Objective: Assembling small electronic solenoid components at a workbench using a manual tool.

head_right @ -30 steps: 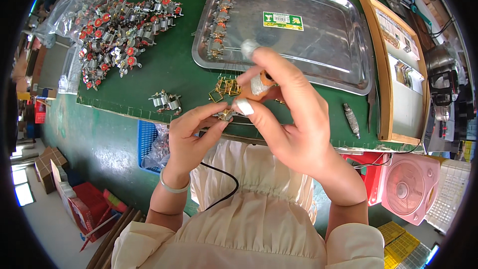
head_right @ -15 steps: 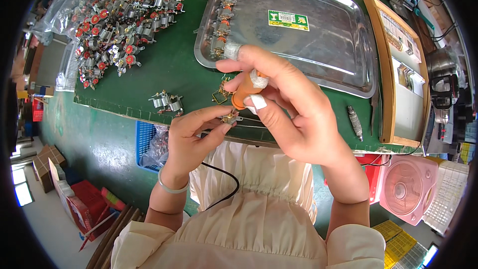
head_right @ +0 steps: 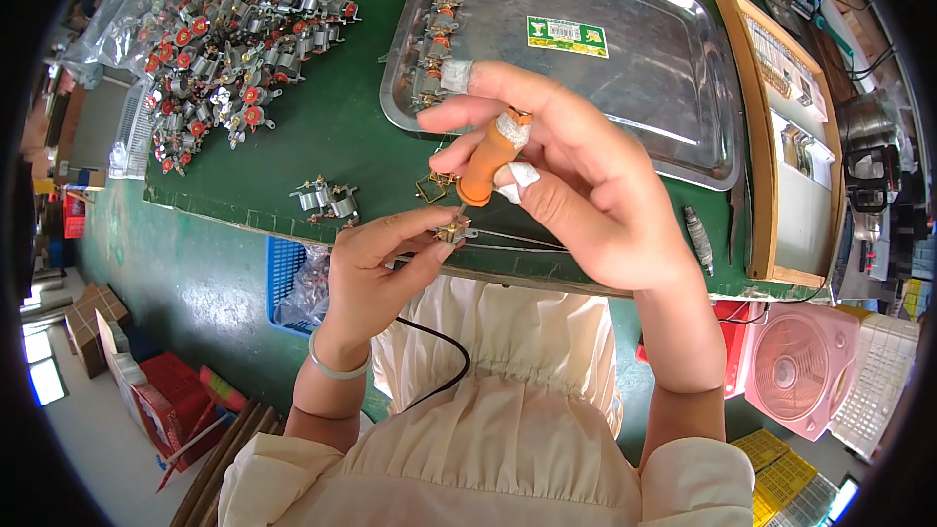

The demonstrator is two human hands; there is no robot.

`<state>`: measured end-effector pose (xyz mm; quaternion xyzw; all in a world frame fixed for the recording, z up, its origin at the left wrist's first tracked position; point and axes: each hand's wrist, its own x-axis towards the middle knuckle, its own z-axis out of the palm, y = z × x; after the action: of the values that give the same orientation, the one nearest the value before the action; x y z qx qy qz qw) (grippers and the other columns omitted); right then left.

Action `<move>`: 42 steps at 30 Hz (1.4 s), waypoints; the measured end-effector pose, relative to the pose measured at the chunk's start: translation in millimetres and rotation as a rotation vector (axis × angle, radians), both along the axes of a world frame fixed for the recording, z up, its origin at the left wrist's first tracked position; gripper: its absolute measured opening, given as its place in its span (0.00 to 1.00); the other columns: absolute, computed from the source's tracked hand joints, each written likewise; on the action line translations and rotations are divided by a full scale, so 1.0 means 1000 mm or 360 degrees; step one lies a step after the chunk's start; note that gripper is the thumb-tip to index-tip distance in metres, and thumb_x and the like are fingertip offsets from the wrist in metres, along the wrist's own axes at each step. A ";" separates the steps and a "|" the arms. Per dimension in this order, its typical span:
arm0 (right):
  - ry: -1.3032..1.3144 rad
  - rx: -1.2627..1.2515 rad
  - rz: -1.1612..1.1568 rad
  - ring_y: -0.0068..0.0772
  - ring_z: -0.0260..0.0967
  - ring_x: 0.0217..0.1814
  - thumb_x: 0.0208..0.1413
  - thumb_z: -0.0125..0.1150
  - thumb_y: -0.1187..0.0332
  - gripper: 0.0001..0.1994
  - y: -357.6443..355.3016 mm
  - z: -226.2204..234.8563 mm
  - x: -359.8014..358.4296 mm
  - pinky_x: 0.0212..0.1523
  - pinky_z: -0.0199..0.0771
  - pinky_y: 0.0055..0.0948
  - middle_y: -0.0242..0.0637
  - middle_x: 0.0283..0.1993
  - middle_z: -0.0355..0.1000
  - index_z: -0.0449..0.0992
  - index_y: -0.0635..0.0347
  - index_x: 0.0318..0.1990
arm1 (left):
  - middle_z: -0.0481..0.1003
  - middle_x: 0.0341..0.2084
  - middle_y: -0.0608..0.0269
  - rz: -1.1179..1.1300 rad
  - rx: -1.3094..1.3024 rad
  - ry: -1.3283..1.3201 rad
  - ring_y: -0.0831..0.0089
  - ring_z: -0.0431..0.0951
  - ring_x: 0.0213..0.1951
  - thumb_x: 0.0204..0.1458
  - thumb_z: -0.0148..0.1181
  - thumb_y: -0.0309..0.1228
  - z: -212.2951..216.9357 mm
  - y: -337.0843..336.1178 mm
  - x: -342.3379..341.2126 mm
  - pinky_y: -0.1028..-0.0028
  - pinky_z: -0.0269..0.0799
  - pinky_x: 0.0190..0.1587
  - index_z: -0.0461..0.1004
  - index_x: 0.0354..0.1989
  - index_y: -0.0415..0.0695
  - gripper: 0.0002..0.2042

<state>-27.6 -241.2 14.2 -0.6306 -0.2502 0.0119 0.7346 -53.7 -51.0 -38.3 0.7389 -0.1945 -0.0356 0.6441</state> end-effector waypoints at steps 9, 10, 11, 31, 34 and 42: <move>0.0063 0.0001 0.0252 0.39 0.68 0.47 0.50 0.48 0.80 0.23 -0.006 0.003 0.003 0.47 0.68 0.35 0.54 0.48 0.65 0.56 0.65 0.56 | 0.76 0.29 0.57 -0.0008 -0.0014 -0.0004 0.78 0.76 0.26 0.43 0.58 0.18 -0.001 0.000 0.000 0.81 0.71 0.28 0.73 0.40 0.39 0.14; 0.0014 -0.0204 0.0078 0.37 0.68 0.45 0.48 0.51 0.81 0.23 -0.005 0.006 0.000 0.45 0.69 0.32 0.50 0.45 0.66 0.59 0.65 0.55 | 0.76 0.30 0.56 -0.0009 0.0018 -0.0023 0.77 0.76 0.26 0.43 0.59 0.19 -0.002 0.001 0.001 0.80 0.71 0.28 0.73 0.40 0.39 0.14; -0.0039 -0.0412 -0.0105 0.35 0.69 0.44 0.47 0.54 0.82 0.23 -0.003 0.009 -0.002 0.44 0.70 0.30 0.45 0.43 0.67 0.62 0.66 0.53 | 0.76 0.31 0.56 -0.0017 0.0046 -0.0046 0.77 0.76 0.25 0.42 0.59 0.19 0.000 0.000 0.001 0.80 0.71 0.28 0.73 0.40 0.39 0.13; -0.0035 -0.0317 -0.0403 0.27 0.68 0.39 0.52 0.52 0.77 0.20 0.014 -0.002 -0.007 0.38 0.70 0.24 0.46 0.43 0.68 0.61 0.66 0.54 | 0.76 0.29 0.57 0.0099 -0.0010 -0.0001 0.75 0.77 0.27 0.42 0.60 0.20 -0.005 -0.004 -0.004 0.80 0.73 0.29 0.74 0.38 0.39 0.12; 0.0067 -0.0055 -0.0219 0.32 0.70 0.40 0.54 0.49 0.75 0.20 0.008 0.001 -0.002 0.38 0.71 0.26 0.50 0.46 0.67 0.58 0.67 0.55 | 0.76 0.29 0.57 0.0106 -0.0017 0.0008 0.75 0.77 0.27 0.42 0.60 0.20 -0.005 -0.004 -0.004 0.80 0.73 0.30 0.74 0.38 0.39 0.12; -0.0321 -0.0614 -0.0581 0.29 0.69 0.40 0.50 0.55 0.75 0.20 0.012 0.001 -0.008 0.41 0.68 0.23 0.43 0.39 0.69 0.62 0.68 0.52 | 0.76 0.29 0.58 0.0150 -0.0036 0.0082 0.76 0.77 0.29 0.43 0.60 0.20 -0.005 -0.006 -0.004 0.80 0.73 0.31 0.73 0.39 0.38 0.12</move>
<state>-35.2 -229.6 15.7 -0.7913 -0.1975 -0.1359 0.5625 -57.9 -57.1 -42.9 0.7389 -0.1434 -0.0221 0.6580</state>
